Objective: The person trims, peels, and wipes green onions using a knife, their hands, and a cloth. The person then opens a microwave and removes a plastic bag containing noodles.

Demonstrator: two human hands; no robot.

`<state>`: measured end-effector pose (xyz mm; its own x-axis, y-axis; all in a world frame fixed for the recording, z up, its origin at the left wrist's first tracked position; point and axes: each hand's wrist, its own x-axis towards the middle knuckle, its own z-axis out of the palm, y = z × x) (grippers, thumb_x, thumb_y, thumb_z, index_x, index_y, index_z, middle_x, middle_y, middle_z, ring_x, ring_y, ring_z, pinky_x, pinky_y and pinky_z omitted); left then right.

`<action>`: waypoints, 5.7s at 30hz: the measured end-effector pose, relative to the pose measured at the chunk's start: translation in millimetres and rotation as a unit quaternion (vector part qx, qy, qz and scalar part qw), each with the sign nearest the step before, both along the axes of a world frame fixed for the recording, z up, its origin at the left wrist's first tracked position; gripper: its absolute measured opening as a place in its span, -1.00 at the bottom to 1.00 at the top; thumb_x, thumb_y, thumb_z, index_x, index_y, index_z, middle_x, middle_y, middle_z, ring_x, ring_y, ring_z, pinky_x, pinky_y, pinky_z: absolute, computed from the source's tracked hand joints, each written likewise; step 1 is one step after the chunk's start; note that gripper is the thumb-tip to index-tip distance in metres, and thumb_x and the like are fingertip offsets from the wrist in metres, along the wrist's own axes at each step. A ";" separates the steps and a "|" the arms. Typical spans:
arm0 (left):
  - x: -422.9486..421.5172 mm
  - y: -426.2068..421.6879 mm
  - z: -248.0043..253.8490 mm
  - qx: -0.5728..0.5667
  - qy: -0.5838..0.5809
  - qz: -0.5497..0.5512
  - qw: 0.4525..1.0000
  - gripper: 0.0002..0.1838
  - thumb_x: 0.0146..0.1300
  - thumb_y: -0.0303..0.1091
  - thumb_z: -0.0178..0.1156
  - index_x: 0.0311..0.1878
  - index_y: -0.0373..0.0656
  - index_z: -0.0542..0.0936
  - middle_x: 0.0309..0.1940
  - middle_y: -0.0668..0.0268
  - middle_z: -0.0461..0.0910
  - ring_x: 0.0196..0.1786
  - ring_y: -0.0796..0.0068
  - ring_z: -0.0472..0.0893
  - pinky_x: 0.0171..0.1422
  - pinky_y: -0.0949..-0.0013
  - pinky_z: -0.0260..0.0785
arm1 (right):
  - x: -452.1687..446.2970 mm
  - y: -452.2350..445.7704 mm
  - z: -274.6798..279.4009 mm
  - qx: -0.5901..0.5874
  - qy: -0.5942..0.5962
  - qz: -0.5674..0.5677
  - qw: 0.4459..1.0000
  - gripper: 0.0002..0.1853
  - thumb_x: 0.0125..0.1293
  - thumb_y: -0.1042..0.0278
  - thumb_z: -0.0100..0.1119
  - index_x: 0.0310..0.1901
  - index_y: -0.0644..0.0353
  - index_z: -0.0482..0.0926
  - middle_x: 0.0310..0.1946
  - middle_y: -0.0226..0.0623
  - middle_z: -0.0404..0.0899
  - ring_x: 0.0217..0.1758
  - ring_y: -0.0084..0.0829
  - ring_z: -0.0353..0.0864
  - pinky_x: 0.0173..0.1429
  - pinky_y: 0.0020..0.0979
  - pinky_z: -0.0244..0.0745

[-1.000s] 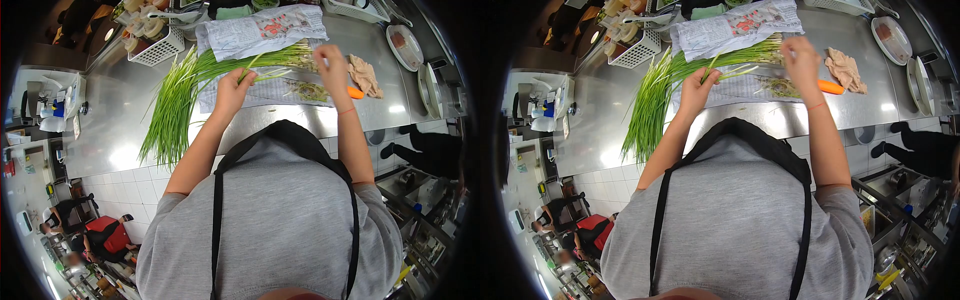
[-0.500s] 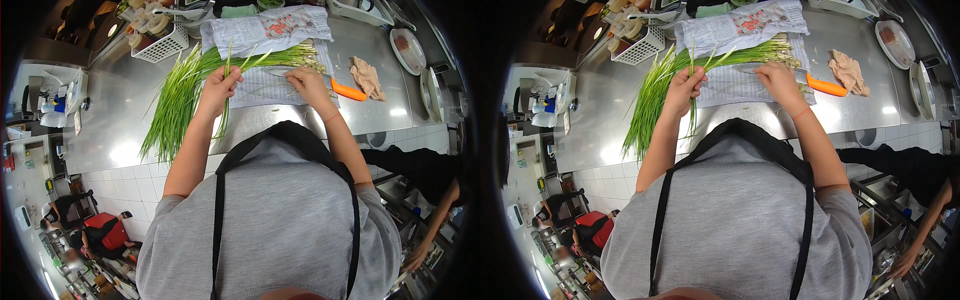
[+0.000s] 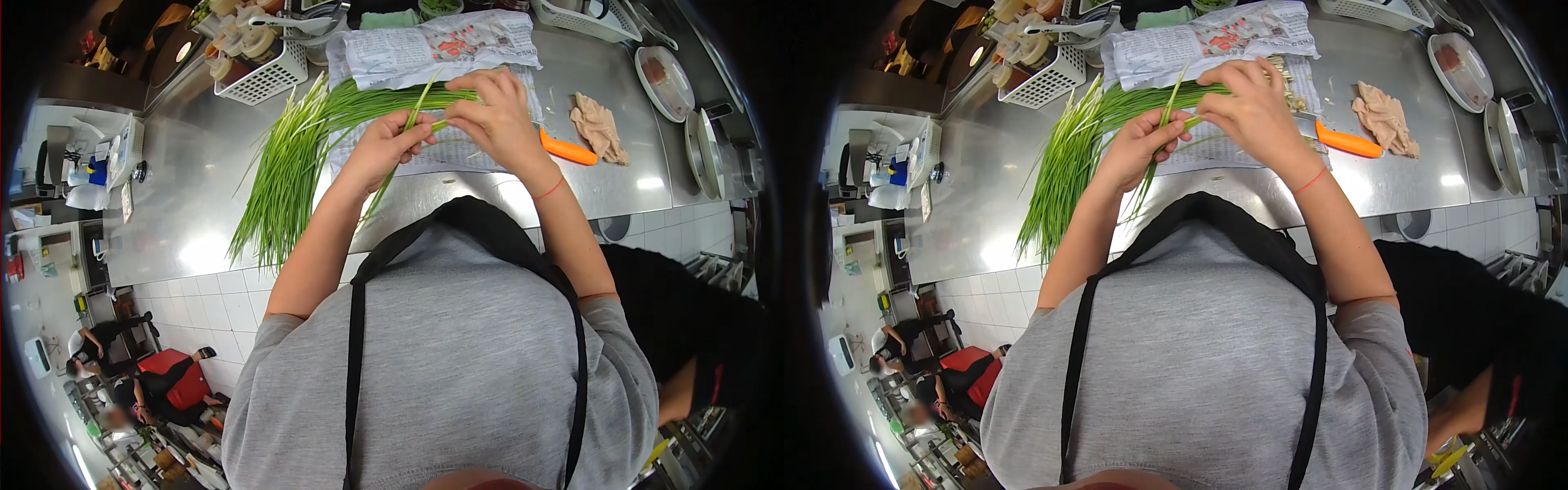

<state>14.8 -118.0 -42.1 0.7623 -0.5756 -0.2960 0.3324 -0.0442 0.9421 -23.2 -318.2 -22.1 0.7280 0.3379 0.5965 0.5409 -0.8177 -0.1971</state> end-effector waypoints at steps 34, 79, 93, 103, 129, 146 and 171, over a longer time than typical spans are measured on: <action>-0.1 14.6 -20.8 0.221 -0.278 0.013 0.935 -0.76 0.37 -0.32 -0.01 -0.17 -0.31 0.53 -0.51 0.35 0.51 -0.40 0.61 0.45 -0.24 0.49 0.32 | 4.8 -77.9 -57.2 0.249 0.063 -0.198 0.946 -0.91 0.22 0.36 0.14 -0.30 0.14 0.57 -0.32 -0.32 0.49 -0.36 -0.41 0.53 -0.37 -0.44 0.37; 12.0 -3.6 -11.4 0.063 -0.107 -0.043 0.991 -0.85 0.28 -0.37 0.13 -0.16 -0.22 0.48 -0.42 0.47 0.49 -0.49 0.79 0.34 -0.44 0.68 0.14 | 3.9 -2.6 -21.9 0.066 0.042 0.027 0.997 -0.93 0.10 0.34 0.21 -0.37 0.04 0.54 -0.36 -0.53 0.47 -0.15 -0.43 0.45 0.16 -0.27 0.13; -1.7 -12.1 -1.4 0.243 -0.412 -0.007 0.878 -0.80 0.15 -0.34 0.23 -0.23 -0.24 0.51 -0.40 0.22 0.58 -0.43 0.43 0.53 -0.32 0.39 0.38 | 1.7 1.0 -22.0 0.073 0.108 0.002 0.991 -0.92 0.13 0.34 0.19 -0.37 0.08 0.50 -0.37 -0.46 0.48 -0.16 -0.41 0.44 0.09 -0.27 0.13; -3.7 -14.2 -6.2 0.256 -0.456 0.011 0.852 -0.82 0.17 -0.31 0.19 -0.25 -0.21 0.50 -0.44 0.13 0.55 -0.51 0.23 0.51 -0.41 0.29 0.33 | 3.8 9.2 -35.8 0.108 0.096 -0.028 0.989 -0.93 0.19 0.37 0.11 -0.33 0.13 0.45 -0.36 -0.36 0.43 -0.15 -0.34 0.44 0.08 -0.25 0.15; 6.0 7.8 -5.9 0.265 -0.448 0.063 0.851 -0.85 0.22 -0.34 0.17 -0.27 -0.24 0.51 -0.52 0.20 0.54 -0.51 0.43 0.47 -0.42 0.44 0.28 | 17.1 -36.9 -43.3 0.097 0.070 -0.078 0.990 -0.96 0.17 0.31 0.17 -0.38 0.02 0.53 -0.39 -0.52 0.48 -0.18 -0.39 0.46 0.03 -0.21 0.18; 20.0 16.1 -12.8 0.111 -0.240 0.053 0.963 -0.84 0.31 -0.30 0.11 -0.28 -0.21 0.50 -0.52 0.47 0.47 -0.44 0.75 0.35 -0.34 0.63 0.15 | 6.9 -14.4 -20.6 0.124 0.023 -0.032 0.992 -0.80 0.14 0.32 0.24 -0.21 0.13 0.53 -0.32 -0.38 0.54 -0.26 -0.45 0.53 0.02 -0.38 0.27; 20.2 11.9 -15.2 0.080 -0.202 0.014 0.976 -0.84 0.28 -0.31 0.14 -0.32 -0.20 0.48 -0.54 0.46 0.44 -0.44 0.71 0.37 -0.34 0.56 0.22 | 8.9 -35.4 -32.5 0.019 -0.004 -0.042 0.999 -0.91 0.11 0.27 0.22 -0.34 -0.04 0.55 -0.36 -0.55 0.47 -0.19 -0.48 0.44 0.14 -0.23 0.12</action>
<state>34.9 -106.1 -57.3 0.8499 -0.5244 -0.0517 -0.0621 -0.1972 0.9784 -14.3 -353.5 -54.6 0.7479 0.2529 0.6138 0.4727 -0.8520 -0.2250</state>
